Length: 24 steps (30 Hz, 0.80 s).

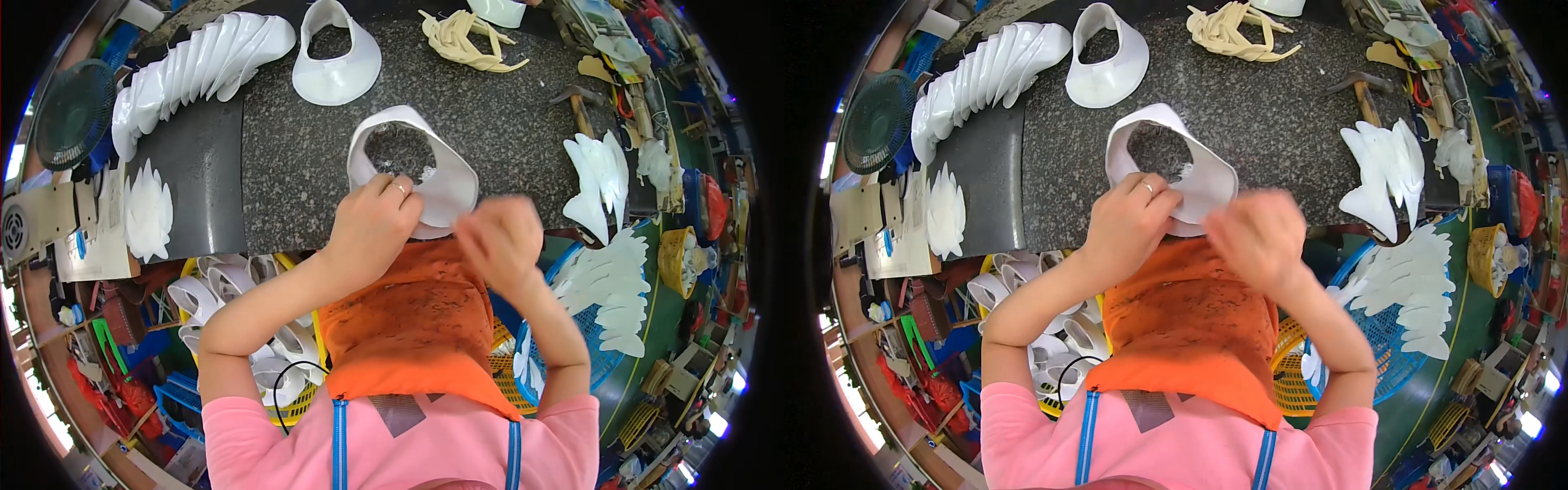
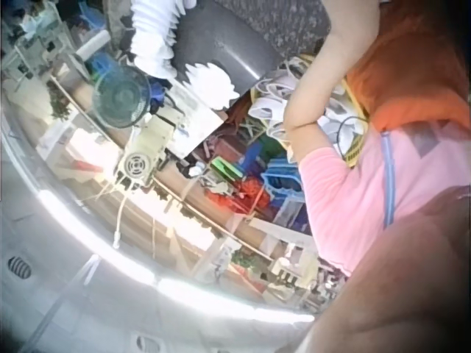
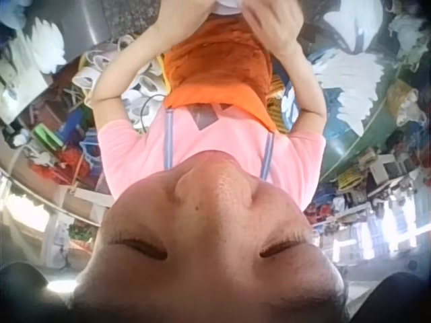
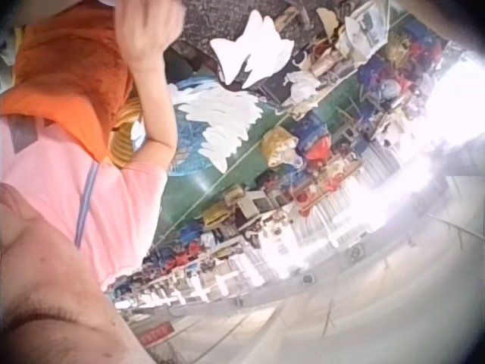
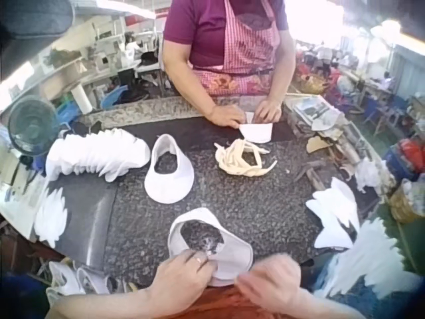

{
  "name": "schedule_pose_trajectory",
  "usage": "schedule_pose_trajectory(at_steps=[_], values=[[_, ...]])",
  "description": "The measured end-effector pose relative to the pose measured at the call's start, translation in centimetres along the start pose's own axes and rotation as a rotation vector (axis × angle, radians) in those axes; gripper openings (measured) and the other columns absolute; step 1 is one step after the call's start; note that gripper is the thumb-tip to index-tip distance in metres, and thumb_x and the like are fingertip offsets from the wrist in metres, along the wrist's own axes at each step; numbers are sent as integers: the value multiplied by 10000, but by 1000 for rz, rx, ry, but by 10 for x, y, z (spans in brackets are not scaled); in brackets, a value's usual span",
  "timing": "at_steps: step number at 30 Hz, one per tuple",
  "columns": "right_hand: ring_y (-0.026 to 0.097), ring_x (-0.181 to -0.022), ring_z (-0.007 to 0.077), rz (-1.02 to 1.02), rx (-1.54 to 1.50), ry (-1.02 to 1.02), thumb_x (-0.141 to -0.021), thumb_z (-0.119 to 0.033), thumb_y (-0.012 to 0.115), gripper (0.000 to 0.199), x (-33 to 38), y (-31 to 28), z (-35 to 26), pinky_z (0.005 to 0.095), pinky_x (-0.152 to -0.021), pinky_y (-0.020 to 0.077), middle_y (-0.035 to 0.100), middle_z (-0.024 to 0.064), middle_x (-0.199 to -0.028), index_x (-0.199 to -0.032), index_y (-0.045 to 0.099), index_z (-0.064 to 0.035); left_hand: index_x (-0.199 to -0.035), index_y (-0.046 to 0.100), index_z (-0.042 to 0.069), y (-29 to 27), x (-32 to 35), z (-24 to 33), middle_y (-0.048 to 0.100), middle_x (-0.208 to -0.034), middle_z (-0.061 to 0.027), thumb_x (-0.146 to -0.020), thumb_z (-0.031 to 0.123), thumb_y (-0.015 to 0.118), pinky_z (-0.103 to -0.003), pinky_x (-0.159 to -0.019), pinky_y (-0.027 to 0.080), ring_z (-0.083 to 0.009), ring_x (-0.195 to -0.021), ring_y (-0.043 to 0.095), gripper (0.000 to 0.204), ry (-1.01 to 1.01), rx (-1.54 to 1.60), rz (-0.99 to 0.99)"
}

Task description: The person attaches a white leather shoe upper to its lining by folding the edges over and pressing them together by hand. They handle several white shoe uppers and u-shaped lining components, fitting them together one by one at a workstation.

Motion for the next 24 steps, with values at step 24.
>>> schedule_pose_trajectory(at_steps=[24], values=[[600, -662, 113, -253, -439, 817, -819, -64, 722, 170, 13, 49, 75, 210, -560, 472, 570, 104, -931, -795, 586, 35, -1025, 692, 1, 1, 34, 15, 656, -1086, -121, -683, 106, 667, -363, -758, 578, -275, -956, 628, 358, 86, -94, 284]])
Point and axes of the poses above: each hand's wrist, its own x-axis away from the middle knuckle, its own y-axis out of the palm, z = x × y, the point moved 10 cm from there along -x, towards the middle knuckle
